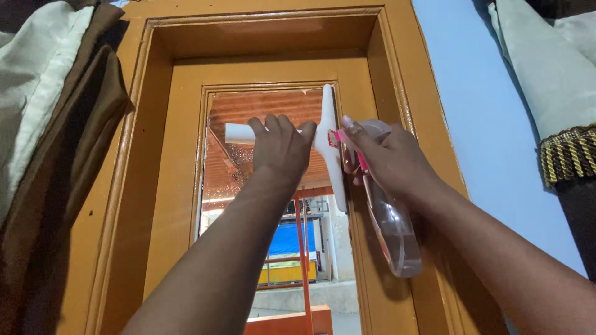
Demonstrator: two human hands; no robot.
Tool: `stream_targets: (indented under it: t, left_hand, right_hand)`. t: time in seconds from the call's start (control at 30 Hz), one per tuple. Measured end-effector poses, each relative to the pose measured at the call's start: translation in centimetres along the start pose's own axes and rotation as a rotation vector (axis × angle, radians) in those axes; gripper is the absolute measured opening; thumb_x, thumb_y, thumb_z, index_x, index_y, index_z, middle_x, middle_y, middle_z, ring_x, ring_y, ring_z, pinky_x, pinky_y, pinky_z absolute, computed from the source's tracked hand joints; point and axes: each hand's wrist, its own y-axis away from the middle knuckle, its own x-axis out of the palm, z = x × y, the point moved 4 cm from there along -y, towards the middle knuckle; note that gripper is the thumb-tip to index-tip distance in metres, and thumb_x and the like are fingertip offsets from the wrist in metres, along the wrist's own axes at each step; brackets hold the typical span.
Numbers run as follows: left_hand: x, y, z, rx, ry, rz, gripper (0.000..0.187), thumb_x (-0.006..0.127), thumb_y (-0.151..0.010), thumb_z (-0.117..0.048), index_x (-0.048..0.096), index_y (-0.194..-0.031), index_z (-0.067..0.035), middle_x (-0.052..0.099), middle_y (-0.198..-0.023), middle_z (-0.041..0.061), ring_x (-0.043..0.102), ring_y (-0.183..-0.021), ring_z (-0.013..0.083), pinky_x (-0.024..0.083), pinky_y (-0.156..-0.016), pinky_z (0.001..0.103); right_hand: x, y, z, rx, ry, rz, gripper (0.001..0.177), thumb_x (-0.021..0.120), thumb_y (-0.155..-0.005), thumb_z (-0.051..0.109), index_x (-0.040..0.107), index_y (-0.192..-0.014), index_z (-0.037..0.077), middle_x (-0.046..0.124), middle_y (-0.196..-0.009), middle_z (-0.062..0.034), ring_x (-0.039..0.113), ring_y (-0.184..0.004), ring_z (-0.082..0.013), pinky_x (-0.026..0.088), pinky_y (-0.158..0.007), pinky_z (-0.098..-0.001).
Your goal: Cleaning a glass window pane on a door using a spray cleaner and a squeegee.
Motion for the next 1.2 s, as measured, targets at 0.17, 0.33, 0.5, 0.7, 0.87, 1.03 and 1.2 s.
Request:
stream_targets:
  t: [0.17,0.33,0.5,0.7,0.87,1.03,1.2]
  left_hand:
    - [0.8,-0.2,1.4,0.009,-0.049,0.056,0.036,0.053,-0.101,-0.025,0.047,-0.135,-0.02,0.063,-0.118,0.023,0.059,-0.113,0.0394,0.035,-0.099,0.067]
    - [1.2,1.0,4.1,-0.027,-0.075,0.113,0.042,0.054,-0.101,-0.024,0.04,-0.14,-0.02,0.062,-0.113,0.023,0.06,-0.109,0.0385,0.038,-0.098,0.064]
    - [2.2,2.0,6.3,-0.103,-0.079,0.177,0.035,0.055,-0.102,-0.02,0.04,-0.134,-0.02,0.061,-0.112,0.019,0.059,-0.109,0.0374,0.039,-0.101,0.062]
    - [2.1,3.9,8.8,-0.197,-0.099,0.258,0.049,0.06,-0.094,-0.023,0.037,-0.137,-0.022,0.059,-0.113,0.021,0.057,-0.109,0.036,0.04,-0.095,0.058]
    - [2.9,6.3,10.6,-0.295,-0.033,0.29,0.037,0.053,-0.104,-0.02,0.041,-0.138,-0.022,0.061,-0.112,0.018,0.059,-0.107,0.0349,0.04,-0.095,0.057]
    - [2.5,8.6,10.4,-0.336,-0.043,0.31,0.043,0.054,-0.1,-0.02,0.039,-0.14,-0.017,0.061,-0.108,0.02,0.06,-0.1,0.0342,0.041,-0.089,0.056]
    - [3.1,11.2,10.0,-0.405,-0.034,0.311,0.042,0.056,-0.099,-0.022,0.043,-0.136,-0.01,0.062,-0.103,0.02,0.064,-0.092,0.0334,0.047,-0.077,0.052]
  right_hand:
    - [0.2,0.2,-0.5,0.001,0.071,-0.013,0.06,0.052,-0.098,0.056,0.069,-0.077,0.002,0.068,-0.064,-0.0079,0.066,-0.054,-0.017,0.056,-0.053,-0.0345]
    - [0.8,0.4,-0.2,-0.008,0.104,0.001,0.062,0.05,-0.098,0.057,0.07,-0.077,0.003,0.068,-0.063,-0.0075,0.067,-0.055,-0.0165,0.056,-0.054,-0.0348]
    - [1.5,0.6,-0.9,0.021,0.114,-0.003,0.062,0.048,-0.098,0.058,0.069,-0.077,0.003,0.066,-0.062,-0.0087,0.067,-0.054,-0.0189,0.054,-0.055,-0.0362]
    - [2.0,2.0,-0.2,0.016,0.241,0.0,0.065,0.046,-0.096,0.06,0.069,-0.074,0.004,0.066,-0.06,-0.0073,0.069,-0.055,-0.0179,0.054,-0.056,-0.0371]
    - [2.2,2.6,-0.8,0.056,0.37,-0.026,0.067,0.046,-0.098,0.062,0.068,-0.075,0.003,0.062,-0.061,-0.0104,0.063,-0.058,-0.019,0.05,-0.058,-0.0384]
    - [3.3,3.9,-0.1,0.109,0.246,0.002,0.065,0.052,-0.097,0.06,0.069,-0.075,0.002,0.067,-0.063,-0.0084,0.066,-0.058,-0.0181,0.052,-0.057,-0.0368]
    - [4.3,5.1,-0.6,0.083,0.243,0.026,0.065,0.051,-0.096,0.06,0.071,-0.076,0.001,0.071,-0.066,-0.0083,0.068,-0.06,-0.0169,0.055,-0.058,-0.036]
